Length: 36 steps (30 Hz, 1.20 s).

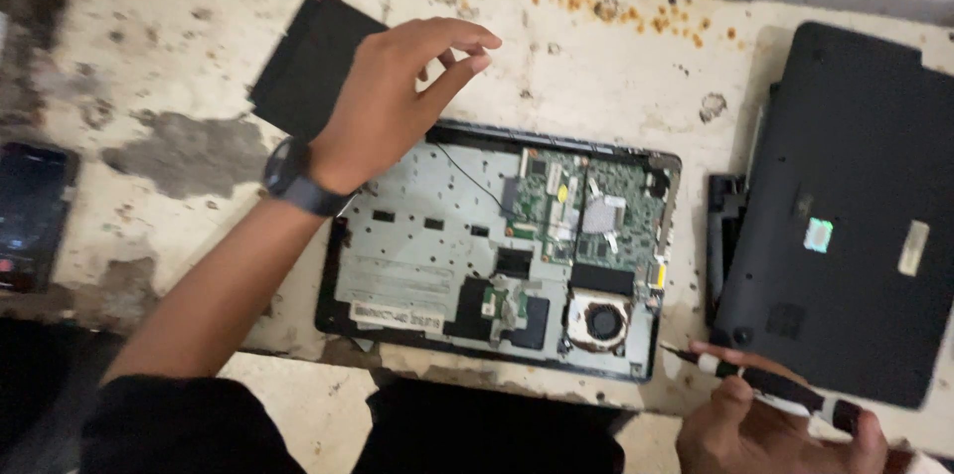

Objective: The person uses a screwdriver to remove screws from the back cover of a laptop. They then remove the cover, disconnect the battery, and remove the cooling fan from the laptop chassis.

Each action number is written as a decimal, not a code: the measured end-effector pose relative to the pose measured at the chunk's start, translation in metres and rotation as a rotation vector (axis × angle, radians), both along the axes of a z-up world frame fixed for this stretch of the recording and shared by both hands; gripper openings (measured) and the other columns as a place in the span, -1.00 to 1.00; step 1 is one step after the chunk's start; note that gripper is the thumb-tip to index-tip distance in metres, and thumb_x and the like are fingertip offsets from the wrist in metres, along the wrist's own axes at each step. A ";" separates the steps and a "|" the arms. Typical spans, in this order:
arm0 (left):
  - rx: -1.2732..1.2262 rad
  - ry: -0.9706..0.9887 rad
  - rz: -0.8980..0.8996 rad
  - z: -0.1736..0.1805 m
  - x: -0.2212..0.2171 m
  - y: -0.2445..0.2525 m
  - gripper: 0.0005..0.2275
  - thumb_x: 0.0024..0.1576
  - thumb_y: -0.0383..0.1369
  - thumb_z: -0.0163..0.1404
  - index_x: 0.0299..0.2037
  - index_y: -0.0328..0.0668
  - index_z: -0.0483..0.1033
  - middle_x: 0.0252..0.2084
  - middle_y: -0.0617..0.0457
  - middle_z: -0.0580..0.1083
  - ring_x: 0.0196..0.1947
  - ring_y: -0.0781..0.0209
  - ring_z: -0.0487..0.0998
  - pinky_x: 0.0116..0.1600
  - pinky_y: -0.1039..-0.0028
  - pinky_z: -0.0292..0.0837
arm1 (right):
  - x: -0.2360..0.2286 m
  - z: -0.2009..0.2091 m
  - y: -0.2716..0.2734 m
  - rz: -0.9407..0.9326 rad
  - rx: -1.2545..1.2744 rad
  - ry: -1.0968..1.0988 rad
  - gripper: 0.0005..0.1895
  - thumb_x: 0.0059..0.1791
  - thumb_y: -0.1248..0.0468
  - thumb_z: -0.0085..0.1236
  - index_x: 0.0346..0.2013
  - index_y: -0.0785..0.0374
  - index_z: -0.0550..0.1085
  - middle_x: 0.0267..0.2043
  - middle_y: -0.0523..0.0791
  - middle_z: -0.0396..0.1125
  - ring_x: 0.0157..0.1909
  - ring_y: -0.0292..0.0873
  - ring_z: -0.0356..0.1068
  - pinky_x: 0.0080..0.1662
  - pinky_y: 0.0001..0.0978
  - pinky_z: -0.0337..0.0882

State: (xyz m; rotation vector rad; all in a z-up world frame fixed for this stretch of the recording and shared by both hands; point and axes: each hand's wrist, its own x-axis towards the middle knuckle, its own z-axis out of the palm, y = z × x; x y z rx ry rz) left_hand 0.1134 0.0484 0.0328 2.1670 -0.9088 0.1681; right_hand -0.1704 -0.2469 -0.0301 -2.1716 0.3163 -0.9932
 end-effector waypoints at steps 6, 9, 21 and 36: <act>0.055 0.172 -0.380 0.009 -0.071 -0.047 -0.82 0.33 -0.35 0.05 0.09 -0.13 0.53 -0.03 -0.03 0.61 -0.05 0.11 0.62 0.10 0.30 0.55 | 0.011 0.016 0.020 0.146 0.092 -0.131 -0.26 0.05 0.51 -0.07 0.38 -0.09 -0.12 -0.46 0.34 0.10 -0.55 0.18 0.17 -0.34 0.15 0.48; 0.105 0.032 -0.558 -0.012 -0.090 -0.056 -0.69 0.31 -0.33 0.17 0.23 -0.11 0.47 0.43 -0.15 0.32 0.46 -0.17 0.36 0.49 -0.05 0.40 | 0.019 0.024 0.038 0.301 0.146 -0.122 -0.36 0.03 0.37 -0.06 0.29 -0.11 -0.08 -0.40 0.32 0.11 -0.55 0.18 0.29 -0.42 0.13 0.54; 0.223 0.152 -0.690 -0.045 -0.091 -0.051 -0.60 0.34 -0.21 -0.01 0.36 -0.11 0.42 0.56 -0.19 0.07 0.59 -0.19 -0.19 0.60 -0.15 -0.29 | -0.003 -0.027 0.028 0.116 -0.296 -0.035 -0.33 0.03 0.04 0.18 0.18 0.48 0.17 0.32 -0.26 -0.20 0.16 -0.10 -0.13 -0.07 -0.22 0.22; 0.155 0.056 -0.670 -0.053 -0.093 -0.050 -0.61 0.26 -0.22 0.16 0.26 -0.14 0.51 0.54 -0.17 0.14 0.57 -0.20 -0.13 0.59 -0.17 -0.15 | 0.034 0.026 0.059 0.612 -0.111 -0.163 -0.30 -0.01 0.33 0.16 0.30 -0.10 0.02 -0.16 0.28 0.12 -0.43 0.15 0.42 -0.38 -0.19 0.60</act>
